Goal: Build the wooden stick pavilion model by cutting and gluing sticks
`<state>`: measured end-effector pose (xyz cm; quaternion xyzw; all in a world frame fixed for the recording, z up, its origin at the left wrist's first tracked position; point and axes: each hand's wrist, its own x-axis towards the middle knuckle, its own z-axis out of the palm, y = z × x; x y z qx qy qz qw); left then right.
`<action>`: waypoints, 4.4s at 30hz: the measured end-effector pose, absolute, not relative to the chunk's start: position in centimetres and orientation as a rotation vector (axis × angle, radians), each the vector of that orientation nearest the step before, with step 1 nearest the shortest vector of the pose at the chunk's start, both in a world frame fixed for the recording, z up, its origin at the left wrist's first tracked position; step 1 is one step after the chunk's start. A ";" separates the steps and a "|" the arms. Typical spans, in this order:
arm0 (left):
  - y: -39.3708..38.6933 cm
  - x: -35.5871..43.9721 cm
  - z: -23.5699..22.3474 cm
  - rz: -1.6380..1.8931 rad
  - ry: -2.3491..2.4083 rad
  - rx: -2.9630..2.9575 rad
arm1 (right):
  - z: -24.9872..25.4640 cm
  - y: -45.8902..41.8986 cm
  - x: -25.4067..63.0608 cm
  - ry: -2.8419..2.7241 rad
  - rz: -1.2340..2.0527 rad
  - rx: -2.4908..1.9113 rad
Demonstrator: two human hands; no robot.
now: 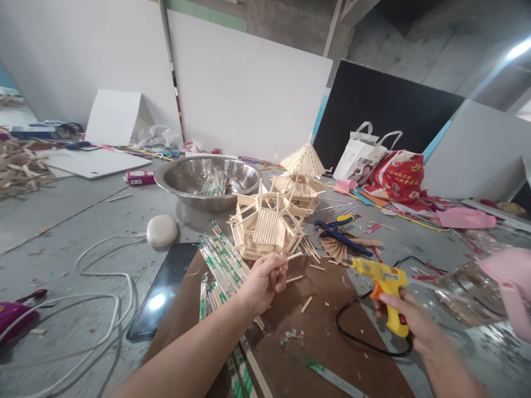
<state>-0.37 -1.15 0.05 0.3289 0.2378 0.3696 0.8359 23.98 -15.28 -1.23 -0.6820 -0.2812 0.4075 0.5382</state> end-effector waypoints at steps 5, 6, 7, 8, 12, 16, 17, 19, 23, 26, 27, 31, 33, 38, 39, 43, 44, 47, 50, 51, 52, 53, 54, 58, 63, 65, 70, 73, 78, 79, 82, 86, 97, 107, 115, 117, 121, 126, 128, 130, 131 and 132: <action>-1.2 -0.3 -0.1 0.785 0.507 0.696 | 2.5 -14.1 22.6 -0.926 0.998 -1.483; -1.2 -0.3 -0.2 0.788 0.505 0.691 | 3.4 -13.8 22.4 -1.013 0.996 -1.510; -1.2 -0.2 -0.2 0.788 0.505 0.686 | 4.3 -13.5 22.0 -1.083 0.971 -1.541; -1.2 -0.2 -0.2 0.786 0.506 0.680 | 5.2 -13.1 21.7 -1.139 0.946 -1.572; -1.2 -0.1 -0.5 0.772 0.505 0.663 | 8.3 -11.3 19.9 -1.415 0.919 -1.604; -1.5 0.1 -0.8 0.727 0.499 0.659 | 10.0 -8.9 18.4 -1.616 0.743 -1.734; -1.5 0.1 -0.9 0.719 0.496 0.655 | 10.2 -8.4 18.1 -1.669 0.679 -1.772; -1.6 0.2 -0.9 0.720 0.483 0.644 | 10.4 -7.6 17.8 -1.771 0.539 -1.833; -1.6 0.1 -0.8 0.746 0.444 0.626 | 11.2 -7.1 16.8 -1.941 0.320 -1.904; -1.5 0.1 -1.0 0.754 0.439 0.614 | 12.1 -7.3 15.9 -2.010 0.222 -1.904; -1.5 0.1 -1.0 0.757 0.442 0.607 | 12.2 -7.4 15.7 -2.018 0.208 -1.899; -1.4 0.2 -1.2 0.762 0.456 0.581 | 12.2 -7.3 15.7 -2.036 0.180 -1.890; -1.3 0.3 -1.2 0.763 0.463 0.571 | 12.0 -7.2 15.8 -2.054 0.143 -1.884; -1.3 0.3 -0.7 0.773 0.492 0.566 | 12.0 -7.1 15.7 -2.054 0.050 -1.907; -1.4 0.3 -0.7 0.776 0.499 0.566 | 12.0 -7.1 15.6 -2.054 0.047 -1.913; -1.5 0.4 -0.5 0.780 0.501 0.565 | 12.3 -7.3 15.3 -2.073 0.036 -1.923; -1.5 0.4 -0.5 0.782 0.502 0.562 | 12.3 -7.3 15.3 -2.072 0.025 -1.928; -1.5 0.4 -0.6 0.791 0.515 0.559 | 12.5 -7.4 15.2 -2.074 -0.010 -1.939; -1.5 0.5 -0.6 0.790 0.526 0.566 | 12.6 -7.4 15.2 -2.104 -0.026 -1.943; -1.5 0.5 -0.6 0.788 0.527 0.567 | 12.7 -7.5 15.1 -2.110 -0.029 -1.951; -1.5 0.5 -0.7 0.788 0.526 0.567 | 12.7 -7.5 15.1 -2.113 -0.027 -1.963; -1.5 0.5 -0.7 0.789 0.525 0.567 | 12.8 -7.5 15.0 -2.111 -0.021 -1.978; -1.5 0.5 -0.7 0.789 0.524 0.568 | 12.8 -7.5 15.0 -2.106 -0.011 -1.994; -1.5 0.6 -0.7 0.790 0.524 0.571 | 13.0 -7.7 14.9 -2.087 0.028 -2.020; -1.5 0.6 -0.4 0.795 0.539 0.569 | 12.9 -7.8 15.3 -2.073 0.033 -1.940; -1.6 0.6 -0.2 0.797 0.543 0.568 | 12.8 -7.7 15.5 -2.067 0.041 -1.913; -1.7 0.6 -0.2 0.799 0.546 0.562 | 12.2 -7.7 16.1 -2.046 0.077 -1.907; -1.8 0.6 -0.3 0.805 0.547 0.559 | 12.2 -7.8 16.0 -2.035 0.097 -1.921; -1.7 0.7 -0.1 0.806 0.567 0.554 | 12.3 -7.9 15.7 -2.050 0.102 -1.910; -1.6 0.7 -0.1 0.804 0.574 0.554 | 12.4 -7.8 15.6 -2.053 0.092 -1.908; -1.6 0.6 0.1 0.787 0.589 0.555 | 12.6 -7.8 15.4 -2.066 0.077 -1.931; -1.5 0.6 0.2 0.774 0.597 0.558 | 12.7 -7.8 15.2 -2.066 0.076 -1.942; -1.3 0.5 0.6 0.784 0.605 0.528 | 12.9 -7.8 15.0 -2.067 0.089 -1.937; -1.2 0.4 0.6 0.762 0.613 0.534 | 12.9 -7.8 15.1 -2.097 0.053 -1.919; -1.1 0.4 0.3 0.766 0.597 0.553 | 12.7 -7.7 15.1 -2.100 0.039 -1.924; -1.1 0.4 0.3 0.766 0.596 0.558 | 12.6 -7.5 15.2 -2.105 0.040 -1.920; -1.0 0.4 0.4 0.766 0.599 0.559 | 12.3 -7.3 15.4 -2.126 0.032 -1.916; -1.1 0.4 0.6 0.770 0.601 0.548 | 12.6 -7.4 15.3 -2.102 0.052 -1.911; -1.3 0.4 0.6 0.769 0.594 0.556 | 13.0 -7.6 15.0 -2.110 0.065 -1.898; -1.4 0.4 0.7 0.771 0.583 0.567 | 13.4 -7.7 14.8 -2.139 0.079 -1.887; -1.5 0.5 0.7 0.774 0.574 0.571 | 13.6 -7.7 14.7 -2.160 0.085 -1.885; -1.5 0.5 0.6 0.778 0.565 0.572 | 13.7 -7.7 14.7 -2.180 0.087 -1.886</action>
